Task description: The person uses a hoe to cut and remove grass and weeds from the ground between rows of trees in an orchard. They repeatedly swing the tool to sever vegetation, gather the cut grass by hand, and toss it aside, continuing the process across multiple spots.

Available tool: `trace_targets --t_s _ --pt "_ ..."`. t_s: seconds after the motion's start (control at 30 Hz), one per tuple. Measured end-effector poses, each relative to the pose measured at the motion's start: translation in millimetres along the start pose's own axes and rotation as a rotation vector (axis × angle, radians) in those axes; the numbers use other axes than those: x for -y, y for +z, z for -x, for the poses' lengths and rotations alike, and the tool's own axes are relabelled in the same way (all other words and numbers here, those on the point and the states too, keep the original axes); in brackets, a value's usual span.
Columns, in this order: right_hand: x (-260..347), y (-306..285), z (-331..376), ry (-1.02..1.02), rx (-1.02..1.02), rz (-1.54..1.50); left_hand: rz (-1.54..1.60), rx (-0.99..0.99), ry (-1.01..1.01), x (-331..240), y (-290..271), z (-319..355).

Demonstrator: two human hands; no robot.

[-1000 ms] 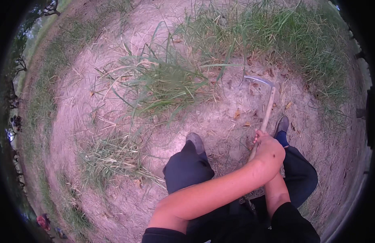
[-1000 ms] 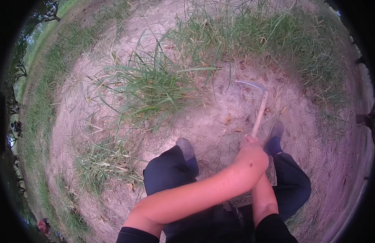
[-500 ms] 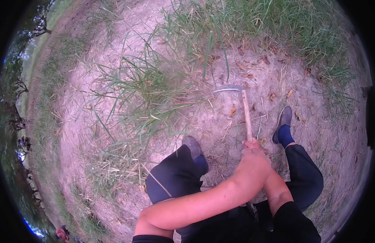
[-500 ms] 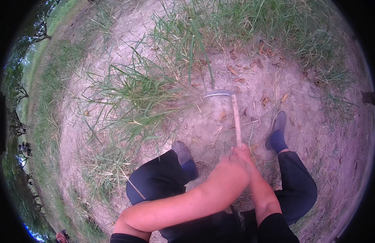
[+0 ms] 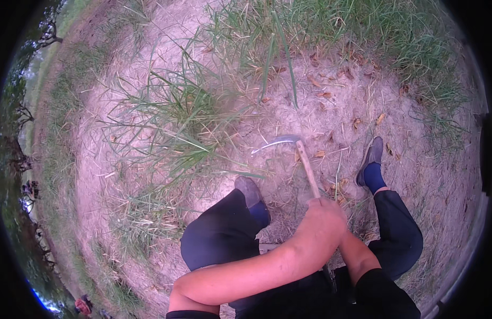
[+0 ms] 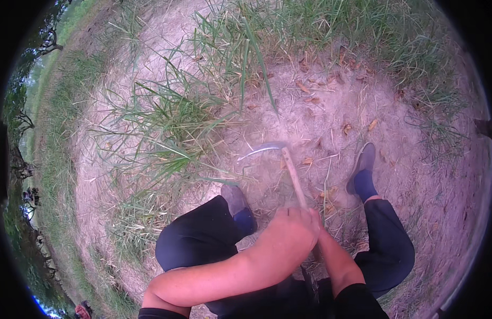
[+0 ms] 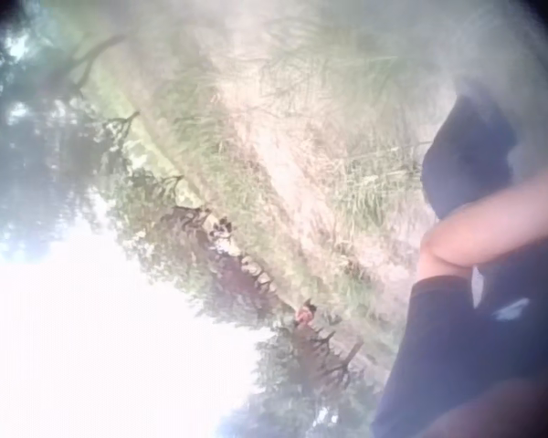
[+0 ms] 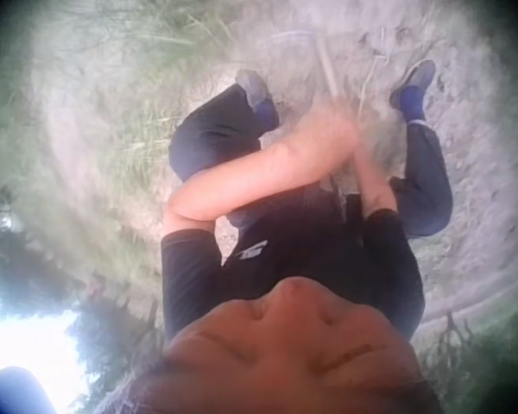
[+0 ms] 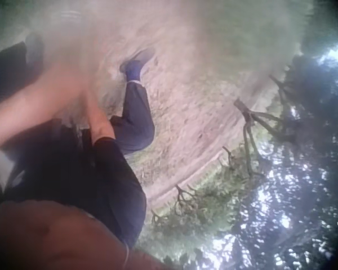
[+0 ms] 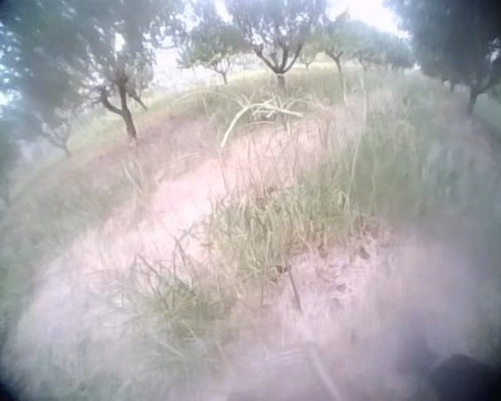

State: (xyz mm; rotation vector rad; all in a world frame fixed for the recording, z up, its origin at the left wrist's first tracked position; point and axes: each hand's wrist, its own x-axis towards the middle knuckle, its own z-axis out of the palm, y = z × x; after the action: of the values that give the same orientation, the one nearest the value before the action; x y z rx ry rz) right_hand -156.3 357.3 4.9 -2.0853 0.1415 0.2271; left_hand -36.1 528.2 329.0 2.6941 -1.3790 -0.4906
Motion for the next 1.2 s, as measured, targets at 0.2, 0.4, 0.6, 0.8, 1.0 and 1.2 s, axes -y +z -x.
trace_targets --t_s 0.2,0.4,0.6,0.8,1.0,1.2 --pt "29 -12 -115 0.601 -0.252 -0.624 0.053 0.027 -0.038 1 15 5" --pt "17 35 -111 0.597 -0.087 -0.401 -0.032 0.047 -0.032 -1 15 6" --pt "-60 31 -15 0.639 0.144 -0.437 -0.071 0.014 -0.042 -2 14 15" --pt "50 -10 -118 0.601 -0.157 -0.665 0.014 0.032 -0.013 -3 14 9" --pt "15 26 -69 0.584 0.084 -0.243 -0.075 0.011 -0.025 1 8 18" --pt "-29 14 -4 0.649 0.180 -0.372 -0.035 -0.007 -0.034 3 6 23"
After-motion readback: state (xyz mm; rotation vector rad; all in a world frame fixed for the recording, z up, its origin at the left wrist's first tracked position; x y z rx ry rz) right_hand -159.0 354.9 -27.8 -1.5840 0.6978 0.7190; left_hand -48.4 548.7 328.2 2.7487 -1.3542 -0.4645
